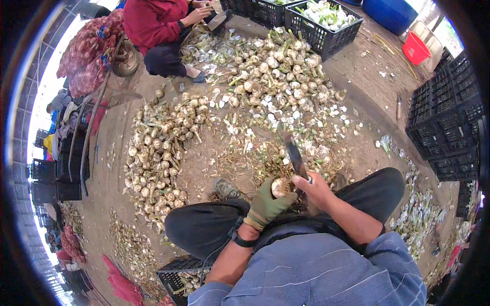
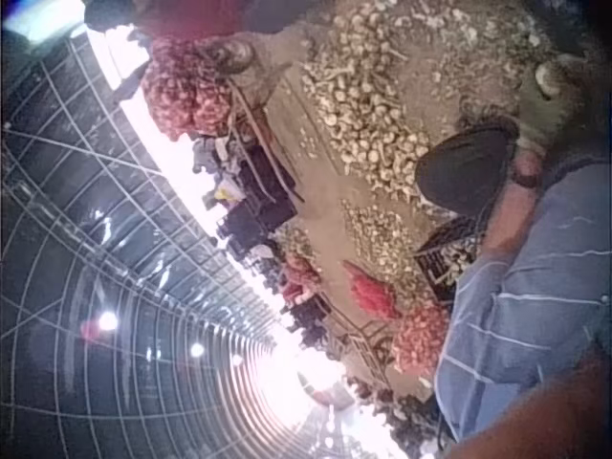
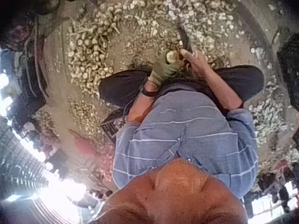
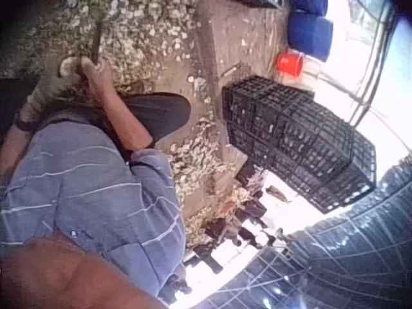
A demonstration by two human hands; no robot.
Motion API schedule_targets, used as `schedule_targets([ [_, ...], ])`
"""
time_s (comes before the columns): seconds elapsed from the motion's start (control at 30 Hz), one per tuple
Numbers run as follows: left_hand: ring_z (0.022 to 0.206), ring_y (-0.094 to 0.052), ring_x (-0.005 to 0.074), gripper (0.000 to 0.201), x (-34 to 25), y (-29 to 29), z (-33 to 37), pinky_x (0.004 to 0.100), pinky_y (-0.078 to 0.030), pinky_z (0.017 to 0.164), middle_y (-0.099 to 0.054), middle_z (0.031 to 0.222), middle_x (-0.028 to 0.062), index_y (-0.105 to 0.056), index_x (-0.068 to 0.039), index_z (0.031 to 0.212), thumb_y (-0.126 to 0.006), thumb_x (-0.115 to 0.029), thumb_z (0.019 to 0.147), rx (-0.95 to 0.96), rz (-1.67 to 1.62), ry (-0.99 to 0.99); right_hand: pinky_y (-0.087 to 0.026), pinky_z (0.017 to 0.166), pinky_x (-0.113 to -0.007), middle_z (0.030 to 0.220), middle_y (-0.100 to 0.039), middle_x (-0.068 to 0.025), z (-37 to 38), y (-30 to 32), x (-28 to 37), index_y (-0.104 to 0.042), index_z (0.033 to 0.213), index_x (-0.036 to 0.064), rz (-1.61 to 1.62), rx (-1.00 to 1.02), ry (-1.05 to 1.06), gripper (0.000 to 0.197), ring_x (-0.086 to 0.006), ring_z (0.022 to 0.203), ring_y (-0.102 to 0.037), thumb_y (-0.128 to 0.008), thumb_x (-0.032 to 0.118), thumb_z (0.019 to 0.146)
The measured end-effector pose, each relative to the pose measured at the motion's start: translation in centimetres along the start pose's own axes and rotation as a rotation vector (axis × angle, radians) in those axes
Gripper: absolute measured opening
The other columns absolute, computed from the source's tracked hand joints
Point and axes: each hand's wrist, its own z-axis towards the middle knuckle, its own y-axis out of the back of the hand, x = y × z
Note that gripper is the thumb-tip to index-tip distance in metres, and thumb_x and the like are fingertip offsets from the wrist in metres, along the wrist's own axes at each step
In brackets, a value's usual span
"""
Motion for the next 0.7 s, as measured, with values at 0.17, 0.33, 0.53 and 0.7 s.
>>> schedule_targets([
  [0.17, 0.085, -0.062, 0.0108, 0.039, 0.9, 0.2, 0.7, 0.0296, -0.052, 0.075, -0.068, 0.097, 0.0024, -0.063, -0.003, 0.114, -0.076, -0.016, 0.079, 0.021, -0.073, -0.026, -0.043, 0.063, -0.037, 0.076, -0.056, -0.0129, -1.1, 1.1, -0.5, -0.06, 0.087, 0.0016, -0.525, 0.007, 0.505, 0.017, -0.0306, 0.067, -0.053, -0.066, 0.017, 0.085],
  [0.33, 0.09, -0.066, 0.017, 0.048, 7.5, 0.2, 1.5, 0.0318, -0.053, 0.075, -0.069, 0.102, 0.007, -0.056, -0.004, 0.117, -0.079, -0.015, 0.077, 0.024, 0.095, -0.32, -0.048, 0.064, -0.046, 0.081, -0.055, -0.0154, -2.3, 0.8, 0.6, -0.055, 0.082, 0.0027, -0.797, 0.049, 0.592, 0.024, -0.0391, 0.076, -0.059, -0.071, 0.019, 0.075],
  [0.53, 0.094, -0.066, 0.019, 0.049, 8.6, -0.3, 1.5, 0.0319, -0.053, 0.08, -0.069, 0.105, 0.0087, -0.055, -0.002, 0.119, -0.077, -0.015, 0.078, 0.049, -0.191, -0.081, -0.05, 0.065, -0.047, 0.083, -0.056, -0.0155, -2.2, 0.4, 0.4, -0.055, 0.081, 0.003, -0.855, -0.018, 0.603, 0.026, -0.039, 0.077, -0.06, -0.074, 0.019, 0.071],
  [0.7, 0.096, -0.066, 0.0191, 0.047, 7.4, 0.4, 0.9, 0.0323, -0.053, 0.082, -0.069, 0.107, 0.0095, -0.056, -0.001, 0.12, -0.076, -0.014, 0.079, 0.119, -0.15, -0.071, -0.051, 0.066, -0.047, 0.082, -0.057, -0.0155, -2.2, 0.3, 0.3, -0.056, 0.081, 0.0032, -0.875, -0.005, 0.619, 0.026, -0.0379, 0.077, -0.061, -0.074, 0.019, 0.071],
])
